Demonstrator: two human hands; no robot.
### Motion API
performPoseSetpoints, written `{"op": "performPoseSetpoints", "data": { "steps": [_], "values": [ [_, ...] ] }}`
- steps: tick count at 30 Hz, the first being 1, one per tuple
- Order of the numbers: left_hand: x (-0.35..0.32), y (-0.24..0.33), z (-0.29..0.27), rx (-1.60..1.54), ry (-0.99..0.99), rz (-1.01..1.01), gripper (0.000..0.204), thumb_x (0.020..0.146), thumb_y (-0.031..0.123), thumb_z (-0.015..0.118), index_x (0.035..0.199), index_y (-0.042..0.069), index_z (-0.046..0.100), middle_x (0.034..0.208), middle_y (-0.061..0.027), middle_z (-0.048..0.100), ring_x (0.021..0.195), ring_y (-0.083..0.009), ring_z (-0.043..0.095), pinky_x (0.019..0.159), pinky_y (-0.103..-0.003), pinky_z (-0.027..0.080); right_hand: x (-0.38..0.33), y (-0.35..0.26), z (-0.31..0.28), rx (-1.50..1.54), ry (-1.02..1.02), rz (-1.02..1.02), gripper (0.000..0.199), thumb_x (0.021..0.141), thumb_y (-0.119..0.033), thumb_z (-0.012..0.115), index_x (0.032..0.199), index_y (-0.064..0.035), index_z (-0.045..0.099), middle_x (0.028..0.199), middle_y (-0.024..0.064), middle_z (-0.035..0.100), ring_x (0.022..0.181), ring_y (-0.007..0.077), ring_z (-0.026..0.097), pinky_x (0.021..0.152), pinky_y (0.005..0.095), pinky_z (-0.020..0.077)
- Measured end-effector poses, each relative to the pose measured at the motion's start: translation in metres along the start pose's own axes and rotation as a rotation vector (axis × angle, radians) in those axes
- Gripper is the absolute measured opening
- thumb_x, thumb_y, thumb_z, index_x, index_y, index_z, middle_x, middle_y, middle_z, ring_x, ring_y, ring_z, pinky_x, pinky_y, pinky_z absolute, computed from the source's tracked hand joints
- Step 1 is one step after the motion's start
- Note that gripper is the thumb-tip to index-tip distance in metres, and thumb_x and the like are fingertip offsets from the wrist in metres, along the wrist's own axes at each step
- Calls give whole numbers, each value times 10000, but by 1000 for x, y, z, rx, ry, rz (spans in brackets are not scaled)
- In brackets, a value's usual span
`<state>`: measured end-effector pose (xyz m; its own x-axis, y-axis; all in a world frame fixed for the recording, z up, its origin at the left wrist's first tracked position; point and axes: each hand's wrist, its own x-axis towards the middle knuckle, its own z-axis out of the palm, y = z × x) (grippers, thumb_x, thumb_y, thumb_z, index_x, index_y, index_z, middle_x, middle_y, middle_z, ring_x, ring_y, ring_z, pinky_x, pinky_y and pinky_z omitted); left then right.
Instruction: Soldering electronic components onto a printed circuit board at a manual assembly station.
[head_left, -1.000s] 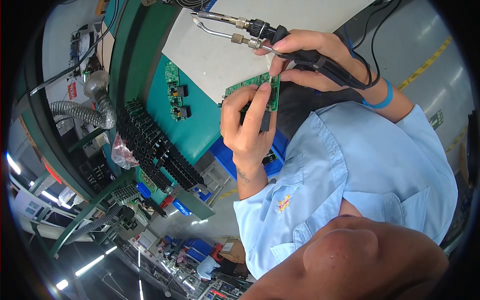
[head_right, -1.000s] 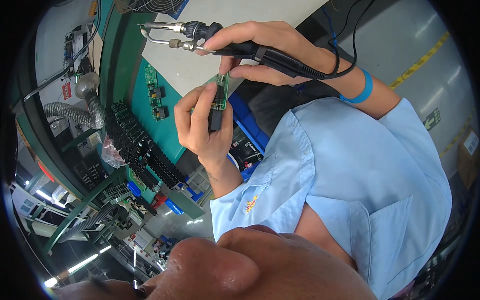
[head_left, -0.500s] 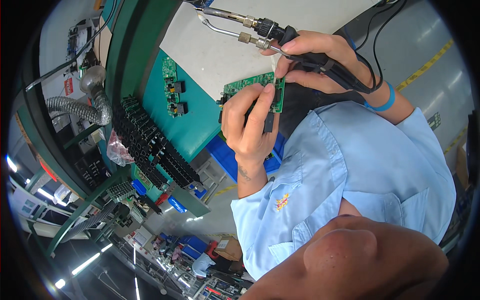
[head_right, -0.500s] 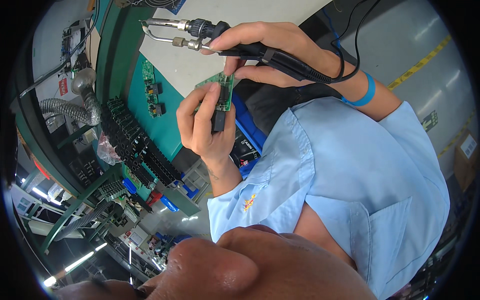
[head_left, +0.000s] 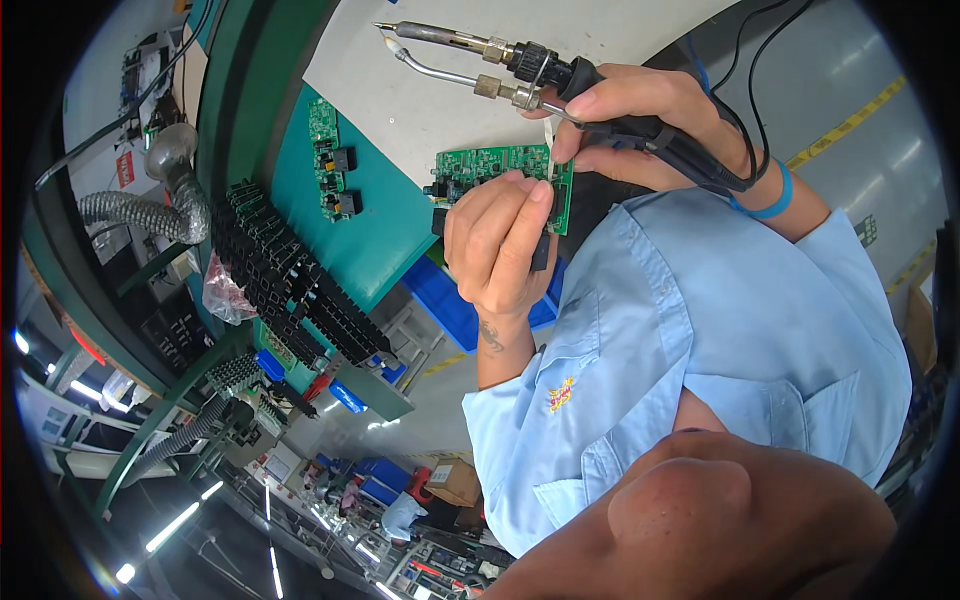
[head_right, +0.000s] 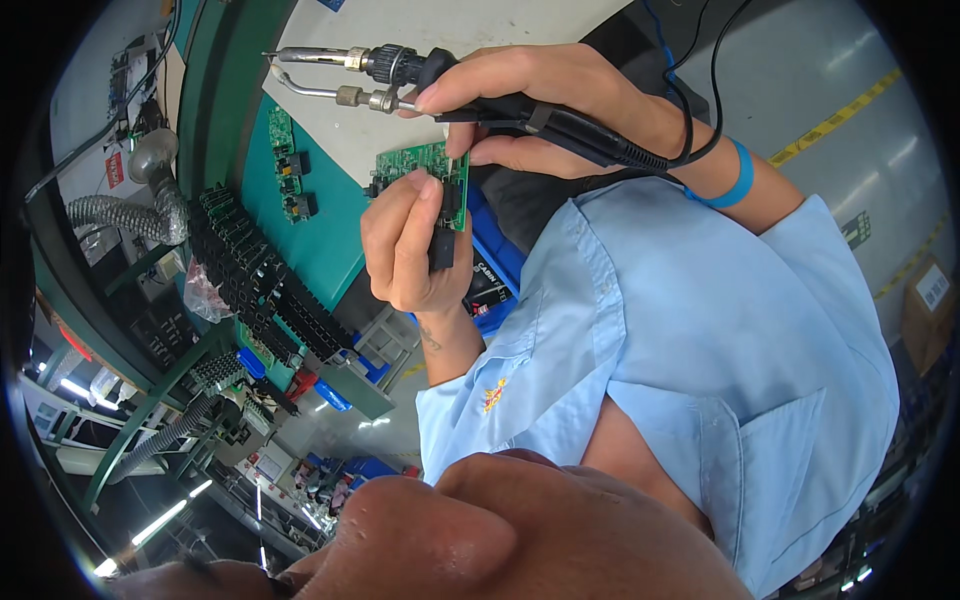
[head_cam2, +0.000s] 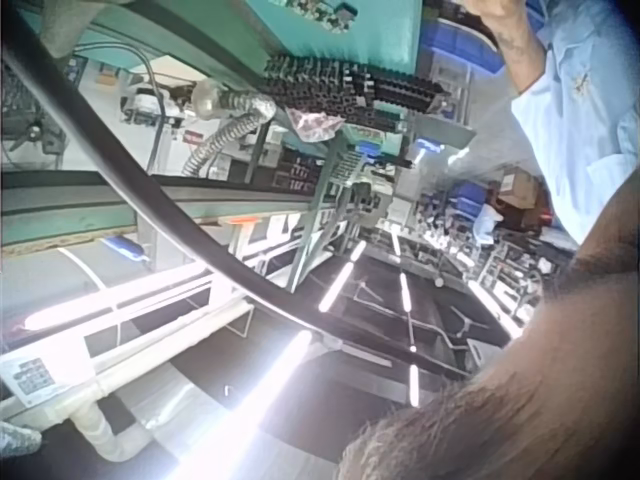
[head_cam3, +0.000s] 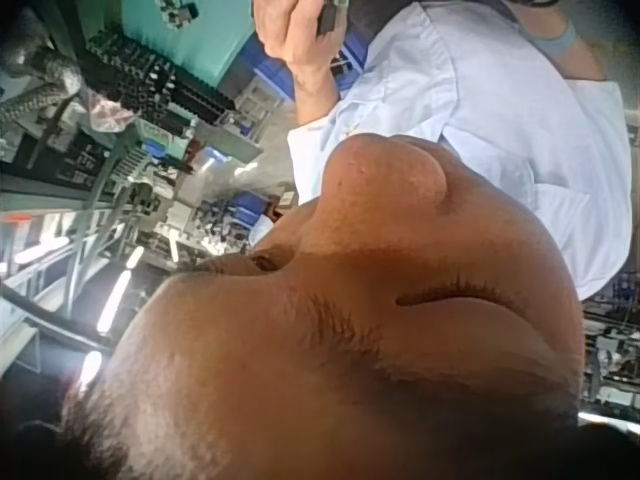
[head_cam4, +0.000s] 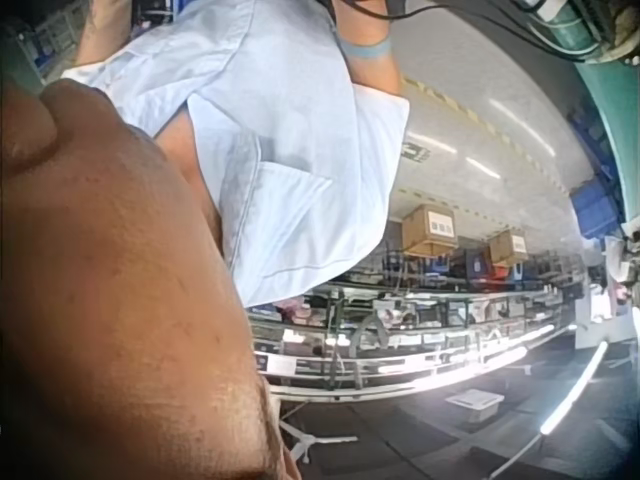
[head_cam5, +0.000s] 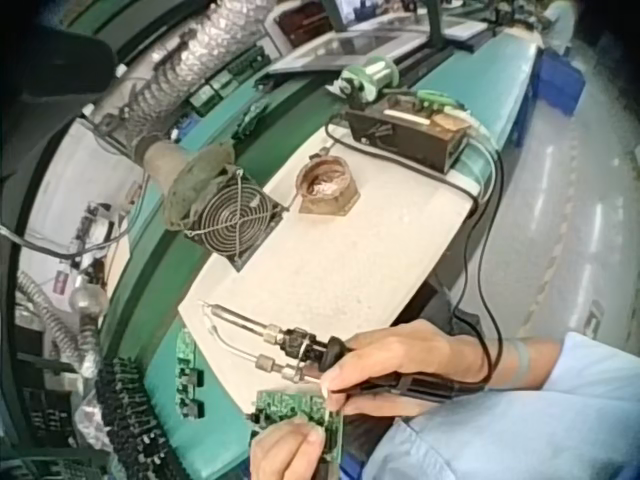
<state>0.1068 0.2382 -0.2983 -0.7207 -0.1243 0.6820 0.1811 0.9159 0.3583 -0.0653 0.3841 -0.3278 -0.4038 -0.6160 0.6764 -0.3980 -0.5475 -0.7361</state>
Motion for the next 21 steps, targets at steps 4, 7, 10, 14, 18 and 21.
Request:
{"op": "performPoseSetpoints", "data": {
  "steps": [4,7,10,14,18,21],
  "values": [
    [0,0,1,-2,6,2,377,753,-51,828,1090,106,769,1002,-35,707,906,-227,719,828,-354,596,0,0,0,2,9,-2,632,802,102,819,1365,-66,586,975,128,764,802,216,723,721,305,593],
    [0,0,1,-3,9,3,378,753,-51,828,1091,107,768,1002,-34,707,908,-227,719,832,-356,596,1,1,1,1,20,-12,634,802,106,816,1367,-65,585,973,126,764,808,220,726,725,309,595],
    [0,1,1,6,3,-2,374,755,-50,826,1090,107,768,1008,-34,708,913,-227,718,840,-360,594,-1,6,4,44,63,-25,604,784,117,803,1339,-50,634,1015,93,747,839,180,743,747,278,616],
    [0,0,0,8,-10,3,373,757,-50,825,1092,106,767,1016,-34,710,920,-226,718,846,-364,594,-3,9,6,61,80,-22,599,775,122,800,1330,-47,649,1030,81,742,847,165,749,754,266,622],
    [-1,0,-1,7,-18,10,373,759,-50,822,1094,105,767,1025,-35,712,928,-226,718,848,-366,593,-4,8,6,65,84,-15,605,771,122,803,1330,-50,649,1031,81,742,846,163,750,752,264,622],
    [-1,0,0,8,-7,10,372,761,-52,819,1095,104,766,1031,-35,714,934,-226,718,847,-366,592,-3,6,6,72,86,-10,610,767,123,806,1330,-51,648,1033,81,743,845,163,751,749,263,622]
  ]
}}
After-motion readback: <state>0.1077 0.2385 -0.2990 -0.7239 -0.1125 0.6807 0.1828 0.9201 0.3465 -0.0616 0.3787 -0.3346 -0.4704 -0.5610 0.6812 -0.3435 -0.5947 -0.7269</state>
